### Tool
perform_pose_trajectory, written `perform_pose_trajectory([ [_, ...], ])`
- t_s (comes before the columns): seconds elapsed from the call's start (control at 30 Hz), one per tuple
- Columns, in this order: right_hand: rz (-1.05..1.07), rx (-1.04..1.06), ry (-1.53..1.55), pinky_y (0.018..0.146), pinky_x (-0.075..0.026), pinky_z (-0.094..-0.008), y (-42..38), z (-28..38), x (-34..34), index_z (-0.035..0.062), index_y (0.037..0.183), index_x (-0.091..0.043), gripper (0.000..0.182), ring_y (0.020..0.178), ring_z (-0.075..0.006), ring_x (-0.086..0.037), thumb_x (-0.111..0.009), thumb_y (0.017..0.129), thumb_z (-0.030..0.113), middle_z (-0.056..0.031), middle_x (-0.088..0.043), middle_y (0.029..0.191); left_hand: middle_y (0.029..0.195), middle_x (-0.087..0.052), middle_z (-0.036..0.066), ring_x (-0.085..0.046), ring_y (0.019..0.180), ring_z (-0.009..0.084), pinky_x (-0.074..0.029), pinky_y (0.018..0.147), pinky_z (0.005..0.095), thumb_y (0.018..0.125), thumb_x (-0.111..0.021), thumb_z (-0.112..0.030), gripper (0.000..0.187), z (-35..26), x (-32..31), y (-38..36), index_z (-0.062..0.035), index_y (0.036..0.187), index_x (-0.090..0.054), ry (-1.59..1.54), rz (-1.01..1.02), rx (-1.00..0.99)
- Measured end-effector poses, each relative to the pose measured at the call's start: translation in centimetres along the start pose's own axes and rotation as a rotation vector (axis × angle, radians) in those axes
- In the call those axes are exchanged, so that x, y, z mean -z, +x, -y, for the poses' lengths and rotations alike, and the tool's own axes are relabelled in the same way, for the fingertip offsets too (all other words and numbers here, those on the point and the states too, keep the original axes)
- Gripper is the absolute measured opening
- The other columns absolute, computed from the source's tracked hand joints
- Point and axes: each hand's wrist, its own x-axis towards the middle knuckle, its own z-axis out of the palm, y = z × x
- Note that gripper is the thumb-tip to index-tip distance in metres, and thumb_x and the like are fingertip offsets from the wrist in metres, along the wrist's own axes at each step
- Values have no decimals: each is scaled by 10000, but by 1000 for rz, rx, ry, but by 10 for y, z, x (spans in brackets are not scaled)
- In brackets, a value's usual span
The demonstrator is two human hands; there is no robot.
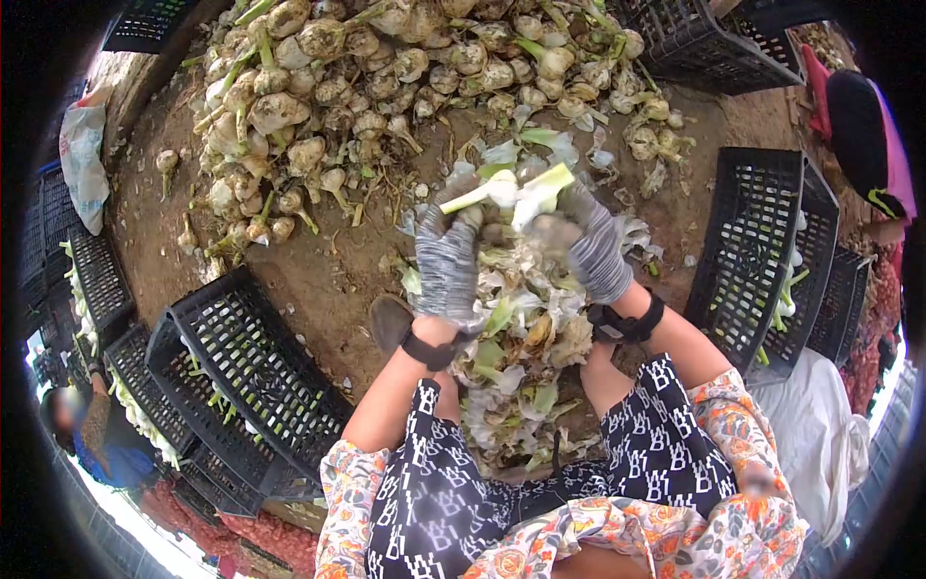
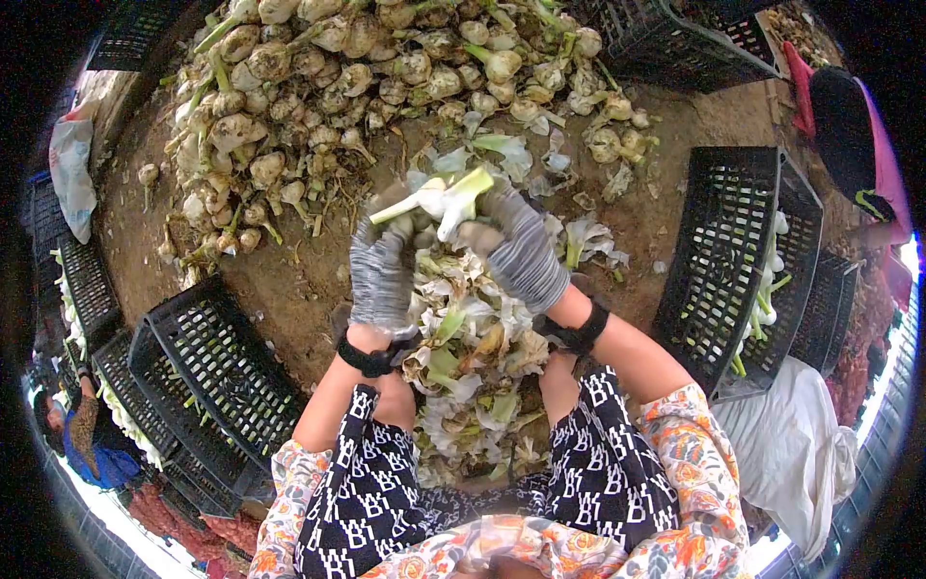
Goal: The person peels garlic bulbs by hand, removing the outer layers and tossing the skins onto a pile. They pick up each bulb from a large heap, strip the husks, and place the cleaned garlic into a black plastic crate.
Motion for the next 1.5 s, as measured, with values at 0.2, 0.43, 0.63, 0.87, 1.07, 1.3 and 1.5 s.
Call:
perform_pose_trajectory([
  [0.2, 69, 574, -512, 896, -423, -328, 2, -7, 3, -11, 1096, -550, 320, 1047, -248, -546, -590, 787, 64, -133, -569, 1116, 959, -603, 52, -582, 843, 124, -492, 725, 249, 838, -611, -109, 264, 2, -6, -6, -17, 1076, -548, -334, -7, 153],
  [0.43, 110, -42, 367, 813, -470, -272, 2, -24, 33, 46, 984, -561, 258, 870, -142, -581, -645, 746, 99, -49, -610, 955, 948, -619, 40, -574, 846, 113, -458, 742, 243, 832, -632, -167, 270, -14, 8, -4, -16, 1052, -588, 221, 215, -100],
  [0.63, -7, -696, 1047, 619, -533, -294, 5, -9, 57, -44, 1115, -480, 494, 753, -229, -609, -495, 760, 300, -166, -599, 956, 1039, -597, 92, -580, 952, 180, -477, 832, 299, 759, -698, -190, 406, -16, 3, -10, -6, 1085, -541, -216, 383, 220],
  [0.87, 505, -316, 172, 624, -495, -283, -22, 16, 55, 26, 947, -634, 388, 670, -185, -598, -613, 759, 365, -92, -637, 866, 1037, -584, 130, -591, 891, 228, -513, 806, 363, 827, -586, -152, 349, -12, 4, -8, 11, 1124, -505, -769, 235, 489],
  [1.07, 794, -171, 97, 646, -489, -323, -5, 28, 66, -7, 937, -643, 475, 691, -222, -613, -537, 832, 444, -123, -649, 784, 1071, -583, 154, -577, 952, 244, -505, 816, 358, 840, -565, -132, 318, -6, 30, 6, 9, 1121, -518, -741, 166, 455],
  [1.3, 361, -18, -1253, 720, -475, -417, 34, -15, 48, 75, 967, -619, 321, 819, -305, -610, -482, 853, 342, -152, -635, 911, 1094, -568, 163, -563, 990, 270, -491, 851, 390, 805, -569, -187, 313, -87, 41, -46, -10, 1060, -532, -312, -108, -100],
  [1.5, 76, -220, -1347, 794, -459, -428, 88, 7, 43, 113, 1112, -551, 323, 976, -332, -565, -538, 790, 139, -179, -601, 988, 1055, -560, 130, -536, 1002, 227, -447, 885, 377, 796, -577, -148, 314, -180, 167, -157, -24, 1080, -523, 47, -675, -411],
])
